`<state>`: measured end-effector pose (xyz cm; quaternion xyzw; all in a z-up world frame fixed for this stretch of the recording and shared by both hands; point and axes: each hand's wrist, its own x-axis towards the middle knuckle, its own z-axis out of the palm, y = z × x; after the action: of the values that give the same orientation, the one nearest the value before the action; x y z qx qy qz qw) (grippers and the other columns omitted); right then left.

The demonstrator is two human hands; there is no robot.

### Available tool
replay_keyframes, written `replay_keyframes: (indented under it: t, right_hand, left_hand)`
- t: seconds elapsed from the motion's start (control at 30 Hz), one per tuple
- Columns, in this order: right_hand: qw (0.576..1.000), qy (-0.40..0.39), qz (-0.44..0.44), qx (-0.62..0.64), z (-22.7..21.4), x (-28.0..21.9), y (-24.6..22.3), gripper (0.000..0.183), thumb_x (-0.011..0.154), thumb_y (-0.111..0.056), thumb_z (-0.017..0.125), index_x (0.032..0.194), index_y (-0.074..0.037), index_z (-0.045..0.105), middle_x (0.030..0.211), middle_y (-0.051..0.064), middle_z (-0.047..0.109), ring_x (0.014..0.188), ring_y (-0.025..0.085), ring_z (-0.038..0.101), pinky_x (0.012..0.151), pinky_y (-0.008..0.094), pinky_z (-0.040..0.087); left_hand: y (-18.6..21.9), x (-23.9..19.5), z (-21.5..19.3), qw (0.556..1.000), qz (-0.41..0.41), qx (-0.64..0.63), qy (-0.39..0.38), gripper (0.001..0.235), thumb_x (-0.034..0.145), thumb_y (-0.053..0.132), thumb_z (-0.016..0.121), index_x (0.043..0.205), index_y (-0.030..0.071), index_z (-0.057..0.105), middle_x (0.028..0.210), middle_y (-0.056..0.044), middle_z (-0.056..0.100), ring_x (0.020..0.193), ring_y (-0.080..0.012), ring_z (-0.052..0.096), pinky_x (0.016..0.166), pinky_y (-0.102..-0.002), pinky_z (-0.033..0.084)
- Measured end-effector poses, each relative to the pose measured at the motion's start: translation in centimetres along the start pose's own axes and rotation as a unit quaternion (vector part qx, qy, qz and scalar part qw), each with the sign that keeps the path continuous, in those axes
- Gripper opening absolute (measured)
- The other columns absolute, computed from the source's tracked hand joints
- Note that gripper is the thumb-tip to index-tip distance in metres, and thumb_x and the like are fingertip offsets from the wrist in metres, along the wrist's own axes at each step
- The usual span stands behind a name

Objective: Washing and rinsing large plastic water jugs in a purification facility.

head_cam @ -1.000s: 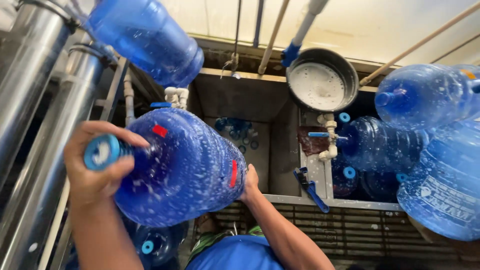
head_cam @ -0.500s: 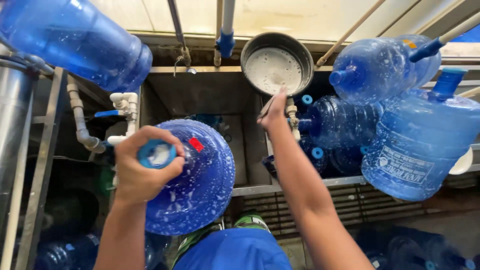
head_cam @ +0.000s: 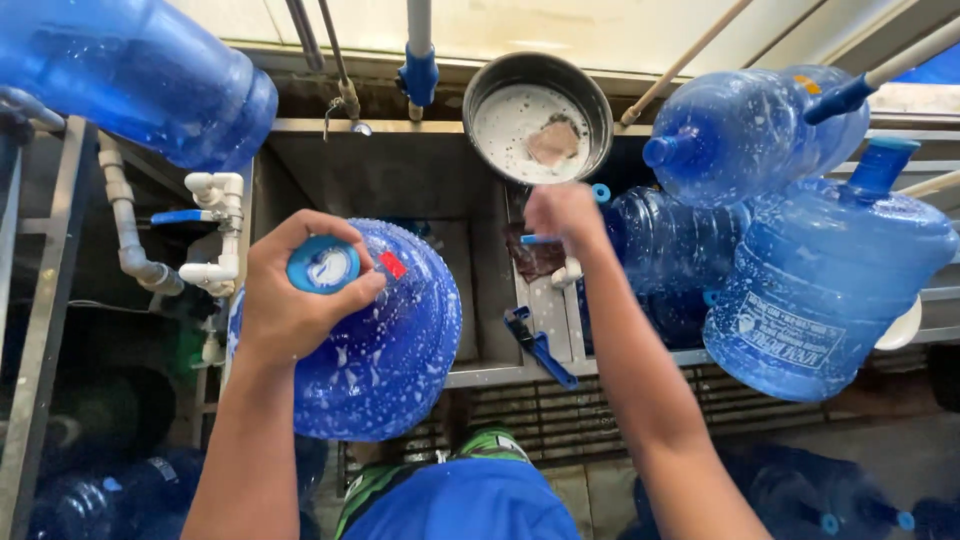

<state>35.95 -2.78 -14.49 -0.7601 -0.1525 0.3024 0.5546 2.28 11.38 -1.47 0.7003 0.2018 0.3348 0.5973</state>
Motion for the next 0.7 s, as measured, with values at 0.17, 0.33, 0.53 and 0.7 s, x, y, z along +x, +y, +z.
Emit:
replay_keyframes:
  t: [0.17,0.33,0.53,0.7]
  right_hand:
    - [0.871,-0.087,-0.045,-0.482,0.6,-6.1,16.2,0.042,0.085,-0.049,0.071,0.097,-0.010,0.076,0.096,0.019,0.076,0.098,0.039,0.072,0.085,0.052,0.059]
    - [0.792,-0.048,-0.006,-0.608,0.8,-9.2,23.6,0.055,0.083,-0.054,0.075,0.118,-0.014,0.061,0.112,0.013,0.069,0.111,0.035,0.069,0.089,0.053,0.057]
    - [0.784,0.085,-0.016,-0.615,-2.2,-8.5,25.6,0.030,0.085,-0.036,0.074,0.103,-0.012,0.071,0.099,0.012,0.072,0.099,0.037,0.072,0.081,0.053,0.058]
    - [0.929,0.134,0.001,-0.344,-2.4,-8.0,24.2,0.052,0.087,-0.043,0.078,0.126,-0.013,0.065,0.108,0.019,0.072,0.104,0.045,0.071,0.083,0.055,0.059]
  left_hand:
    - [-1.0,1.4,-0.3,1.000,0.009,0.006,0.002,0.035,0.075,0.009,0.091,0.101,0.002,0.069,0.078,-0.007,0.072,0.072,-0.0096,0.067,0.076,-0.023,0.055]
    - [-1.2,2.2,-0.5,1.000,0.007,-0.006,-0.008,0.031,0.083,0.012,0.089,0.103,0.002,0.068,0.079,-0.008,0.071,0.069,-0.0098,0.064,0.073,-0.023,0.055]
    - [-1.0,1.4,-0.5,0.999,0.018,-0.047,-0.013,0.034,0.083,0.014,0.091,0.103,0.001,0.067,0.077,-0.008,0.069,0.071,-0.0057,0.061,0.072,-0.020,0.052]
    - [-2.3,1.9,-0.3,0.994,0.028,-0.107,-0.017,0.030,0.091,0.024,0.080,0.104,0.000,0.068,0.074,-0.014,0.070,0.068,-0.0143,0.071,0.071,-0.024,0.058]
